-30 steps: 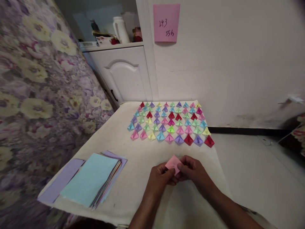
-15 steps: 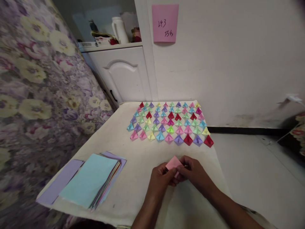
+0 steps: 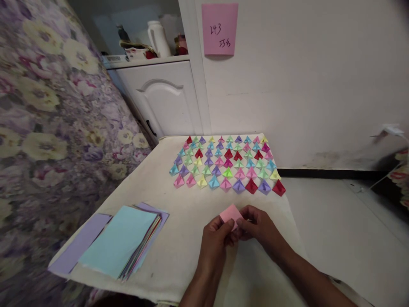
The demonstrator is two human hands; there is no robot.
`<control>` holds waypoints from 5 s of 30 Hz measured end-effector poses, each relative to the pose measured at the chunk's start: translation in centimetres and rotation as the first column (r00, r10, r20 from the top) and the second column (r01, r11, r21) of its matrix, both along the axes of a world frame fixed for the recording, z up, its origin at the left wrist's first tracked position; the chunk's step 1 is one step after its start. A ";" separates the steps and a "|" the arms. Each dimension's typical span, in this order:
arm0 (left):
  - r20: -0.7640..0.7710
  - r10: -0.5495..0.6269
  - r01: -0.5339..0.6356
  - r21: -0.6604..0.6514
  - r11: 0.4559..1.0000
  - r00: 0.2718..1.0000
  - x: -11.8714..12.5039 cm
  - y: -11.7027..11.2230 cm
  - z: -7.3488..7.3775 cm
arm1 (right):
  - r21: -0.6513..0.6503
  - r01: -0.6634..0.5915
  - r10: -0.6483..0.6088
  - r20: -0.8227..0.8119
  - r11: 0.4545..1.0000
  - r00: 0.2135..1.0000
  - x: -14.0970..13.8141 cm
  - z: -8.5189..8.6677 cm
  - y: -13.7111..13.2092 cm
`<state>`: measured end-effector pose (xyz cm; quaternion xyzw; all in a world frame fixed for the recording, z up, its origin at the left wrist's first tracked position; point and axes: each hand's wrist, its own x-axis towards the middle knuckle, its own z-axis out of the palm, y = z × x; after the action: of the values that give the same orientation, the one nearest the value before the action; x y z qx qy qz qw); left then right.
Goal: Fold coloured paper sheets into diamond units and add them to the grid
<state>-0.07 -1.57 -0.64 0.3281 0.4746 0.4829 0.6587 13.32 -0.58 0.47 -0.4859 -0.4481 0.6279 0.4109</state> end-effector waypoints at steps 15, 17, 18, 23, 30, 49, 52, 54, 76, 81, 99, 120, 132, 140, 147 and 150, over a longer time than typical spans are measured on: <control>-0.085 0.031 -0.028 0.038 0.999 0.996 -0.2 0.1 0.5 | 0.002 -0.012 0.013 -0.093 1.000 0.996 -0.5 -0.7 0.0; -0.103 0.023 -0.018 0.052 0.999 0.994 -0.3 0.1 0.5 | -0.002 0.005 -0.005 -0.094 1.000 0.996 -0.5 -0.8 0.0; -0.109 0.020 -0.014 0.057 0.998 0.994 -0.3 0.1 0.6 | -0.006 0.014 -0.015 -0.090 1.000 0.996 -0.6 -0.8 0.0; -0.154 0.013 -0.003 0.065 0.998 0.988 -0.3 0.1 1.2 | -0.005 0.039 -0.039 -0.101 0.999 0.994 -0.8 -0.9 -0.1; -0.163 0.027 -0.012 0.091 0.996 0.986 -0.1 0.2 1.2 | 0.022 0.051 -0.049 -0.078 0.998 0.996 -1.3 -1.1 -0.2; -0.175 -0.077 0.091 0.072 0.993 0.982 0.2 -0.2 1.5 | 0.054 0.044 -0.043 -0.011 0.998 0.999 0.6 0.1 0.6; -0.130 -0.098 0.108 0.074 0.991 0.987 0.1 -0.3 1.7 | -0.006 0.007 -0.007 -0.127 1.000 0.992 0.7 -0.1 0.5; -0.102 -0.111 0.119 0.072 0.990 0.989 0.0 -0.4 1.8 | -0.062 -0.025 0.011 -0.213 0.998 0.977 0.7 -0.4 0.6; 0.038 -0.102 0.097 0.105 0.990 0.994 -0.4 -0.2 1.9 | -0.238 -0.202 0.048 -0.526 0.950 0.849 -0.2 -0.2 -0.2; -0.001 -0.090 0.090 0.068 0.994 0.996 -0.4 -0.2 2.1 | -0.232 -0.070 -0.034 -0.417 0.970 0.908 -0.6 -0.2 -0.2; -0.025 0.014 -0.013 0.060 0.998 1.000 -0.3 -0.2 2.2 | 0.191 0.033 -0.062 0.151 0.981 0.987 0.0 0.6 -0.3; -0.073 -0.027 0.028 0.014 1.000 0.997 -0.7 -0.4 2.4 | 0.150 0.000 -0.023 0.147 0.989 0.989 1.0 0.9 0.4; -0.140 -0.027 0.035 0.052 0.998 0.990 -0.6 -0.1 2.2 | 0.308 0.017 -0.111 0.289 0.951 0.951 0.8 1.1 -0.1; -0.169 0.029 -0.017 0.071 0.997 0.985 -0.6 -0.1 1.9 | 0.622 -0.008 -0.318 0.412 0.783 0.854 0.5 1.1 -0.7; -0.206 0.023 -0.008 0.072 0.997 0.978 -0.4 -0.2 2.0 | 0.599 -0.032 -0.292 0.435 0.800 0.852 0.2 0.9 -0.6; -0.207 0.026 -0.009 0.082 0.997 0.978 -0.3 -0.2 2.0 | 0.576 -0.033 -0.278 0.443 0.816 0.852 0.2 1.1 -0.6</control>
<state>-0.36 -1.73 1.34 0.3990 0.5240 0.4704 0.5873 13.55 -1.19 1.53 -0.5189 -0.6717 0.2873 0.4439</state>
